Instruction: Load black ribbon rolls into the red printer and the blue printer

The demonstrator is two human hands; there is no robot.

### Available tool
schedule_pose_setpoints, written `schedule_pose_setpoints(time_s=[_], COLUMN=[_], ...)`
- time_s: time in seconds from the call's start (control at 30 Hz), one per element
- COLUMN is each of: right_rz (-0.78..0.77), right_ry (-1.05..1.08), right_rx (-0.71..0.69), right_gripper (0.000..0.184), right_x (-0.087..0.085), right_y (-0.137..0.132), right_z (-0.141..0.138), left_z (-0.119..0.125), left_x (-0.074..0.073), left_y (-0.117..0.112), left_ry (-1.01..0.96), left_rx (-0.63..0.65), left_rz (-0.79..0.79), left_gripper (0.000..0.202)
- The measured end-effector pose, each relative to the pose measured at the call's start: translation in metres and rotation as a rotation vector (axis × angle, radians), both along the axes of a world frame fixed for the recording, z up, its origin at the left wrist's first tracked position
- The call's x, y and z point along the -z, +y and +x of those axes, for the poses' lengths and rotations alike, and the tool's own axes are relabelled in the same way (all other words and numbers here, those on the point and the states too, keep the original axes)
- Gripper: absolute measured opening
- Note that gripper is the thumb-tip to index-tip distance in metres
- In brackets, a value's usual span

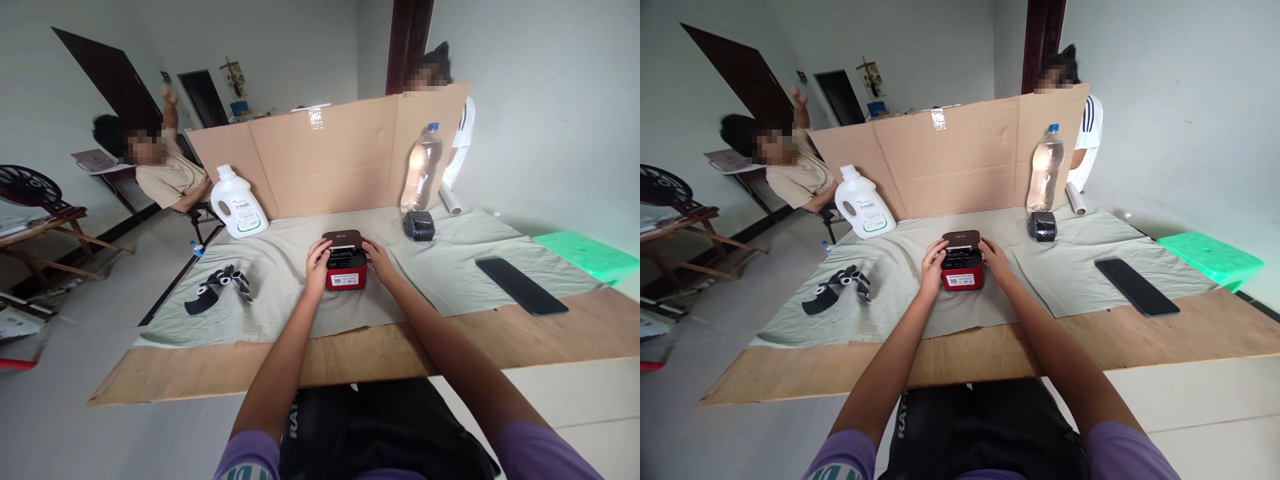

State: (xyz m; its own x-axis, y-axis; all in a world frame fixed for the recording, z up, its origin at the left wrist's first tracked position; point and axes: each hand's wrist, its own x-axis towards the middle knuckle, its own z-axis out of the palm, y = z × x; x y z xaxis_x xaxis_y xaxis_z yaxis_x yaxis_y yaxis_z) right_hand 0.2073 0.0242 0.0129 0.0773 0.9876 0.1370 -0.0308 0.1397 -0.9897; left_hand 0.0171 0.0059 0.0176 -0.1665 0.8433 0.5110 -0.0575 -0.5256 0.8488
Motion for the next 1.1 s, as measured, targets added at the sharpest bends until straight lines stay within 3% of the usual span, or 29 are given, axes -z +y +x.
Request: schedule_pose_setpoints(time_s=[0.2,0.47,0.6,0.77,0.9,1.0,1.1], right_rz=[-0.013,0.033,0.052,0.095,0.148,0.181,0.245], right_ry=[0.090,0.065,0.041,-0.022,-0.162,-0.295,-0.321], right_rx=[-0.033,-0.025,-0.032,0.048,-0.107,-0.138,-0.165], right_gripper=[0.061,0.058,0.056,0.047,0.055,0.075,0.072], right_x=[0.006,0.002,-0.004,0.000,0.012,0.013,-0.003], right_y=[0.003,0.004,0.001,-0.018,-0.045,-0.047,-0.024], right_z=[-0.001,-0.004,-0.007,-0.005,0.003,-0.004,-0.037], left_z=[-0.001,-0.005,-0.004,-0.004,-0.012,-0.025,-0.060], left_x=[0.004,0.004,0.004,0.004,0.006,0.001,-0.015], left_y=[0.010,0.017,0.017,0.002,-0.020,-0.026,-0.013], left_ry=[-0.214,-0.376,-0.375,-0.330,-0.208,-0.148,-0.139], left_rx=[0.054,0.200,0.203,0.091,0.168,0.222,0.147], left_rz=[-0.160,-0.391,-0.395,-0.434,-0.473,-0.463,-0.435], left_gripper=[0.031,0.060,0.055,0.036,0.032,0.031,0.030])
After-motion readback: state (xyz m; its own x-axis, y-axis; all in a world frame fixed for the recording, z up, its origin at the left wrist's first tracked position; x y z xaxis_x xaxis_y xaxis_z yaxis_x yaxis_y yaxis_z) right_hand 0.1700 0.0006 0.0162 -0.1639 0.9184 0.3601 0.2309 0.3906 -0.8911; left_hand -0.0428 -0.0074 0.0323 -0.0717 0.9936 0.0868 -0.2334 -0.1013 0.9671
